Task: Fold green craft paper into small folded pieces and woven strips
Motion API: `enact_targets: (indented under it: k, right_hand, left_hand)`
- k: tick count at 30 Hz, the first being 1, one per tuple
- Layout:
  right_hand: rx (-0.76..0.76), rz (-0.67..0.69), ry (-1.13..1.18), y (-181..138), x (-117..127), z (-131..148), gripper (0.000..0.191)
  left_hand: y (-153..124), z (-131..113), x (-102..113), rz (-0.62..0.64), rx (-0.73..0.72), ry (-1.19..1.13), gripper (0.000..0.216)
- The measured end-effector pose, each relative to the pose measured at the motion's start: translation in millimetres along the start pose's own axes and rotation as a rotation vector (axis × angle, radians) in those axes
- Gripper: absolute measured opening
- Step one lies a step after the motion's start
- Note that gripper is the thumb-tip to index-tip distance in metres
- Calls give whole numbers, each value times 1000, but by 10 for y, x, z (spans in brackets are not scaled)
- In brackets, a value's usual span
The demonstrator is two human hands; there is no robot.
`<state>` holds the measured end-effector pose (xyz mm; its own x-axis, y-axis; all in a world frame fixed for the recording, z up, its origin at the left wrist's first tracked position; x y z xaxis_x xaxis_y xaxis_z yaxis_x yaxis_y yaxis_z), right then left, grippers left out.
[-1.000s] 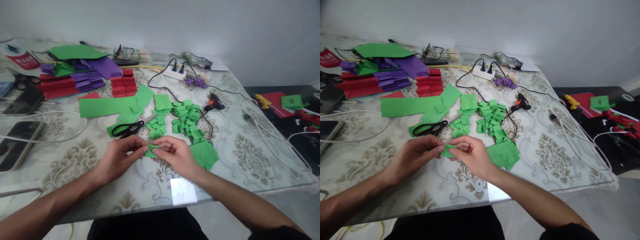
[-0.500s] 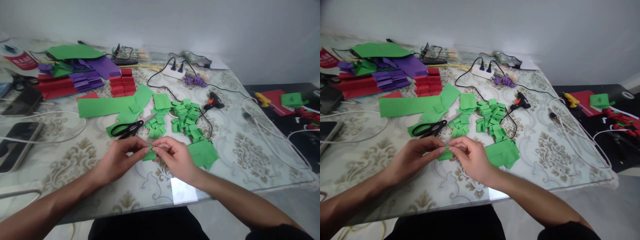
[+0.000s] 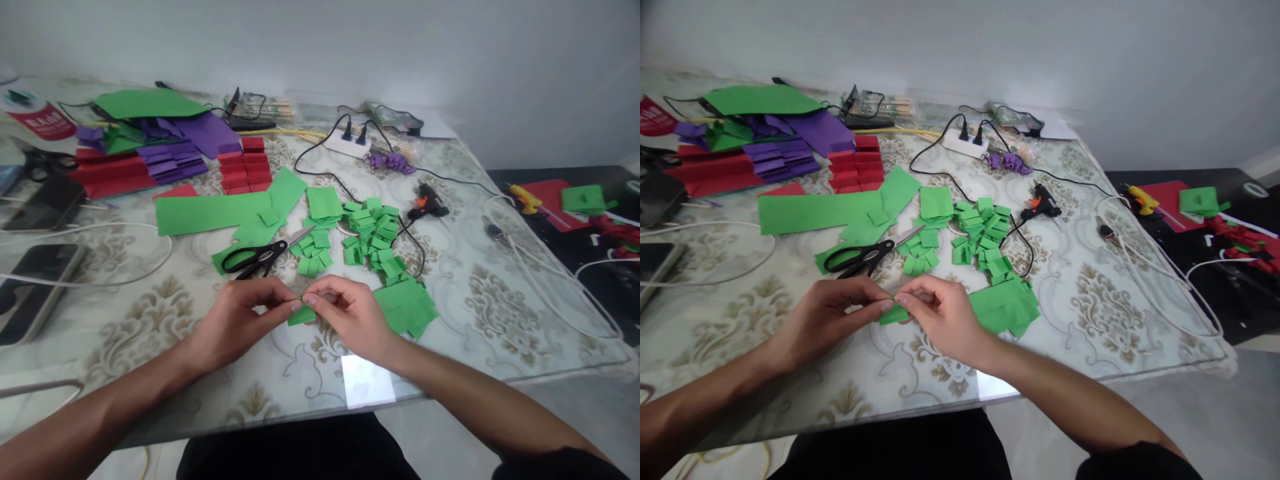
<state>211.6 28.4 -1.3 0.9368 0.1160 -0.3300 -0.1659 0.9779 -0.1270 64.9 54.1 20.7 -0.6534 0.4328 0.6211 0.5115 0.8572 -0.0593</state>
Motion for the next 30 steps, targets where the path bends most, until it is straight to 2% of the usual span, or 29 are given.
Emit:
enact_targets:
  k: [9,22,30]
  right_hand:
    - [-91,4,133,0,-30,-77,31]
    - [23,-66,26,5,44,45,28]
    - [26,-82,27,2,57,48,29]
  left_hand:
    - [-4,-3,-10,17,-12,18,23]
    - [3,11,130,-33,-16,18,15]
    - [19,14,94,36,-5,-147,16]
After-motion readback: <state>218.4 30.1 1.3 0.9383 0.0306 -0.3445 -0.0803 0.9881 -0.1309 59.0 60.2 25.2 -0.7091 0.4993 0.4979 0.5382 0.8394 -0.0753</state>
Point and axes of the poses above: each hand's wrist, its own y-axis towards the middle knuckle, its own x-axis out of the back of the hand, z = x × y, the point moved 9 cm from there along y, towards the middle knuckle, and after that the axes turned 14 degrees about y, right-handed, at the moved point
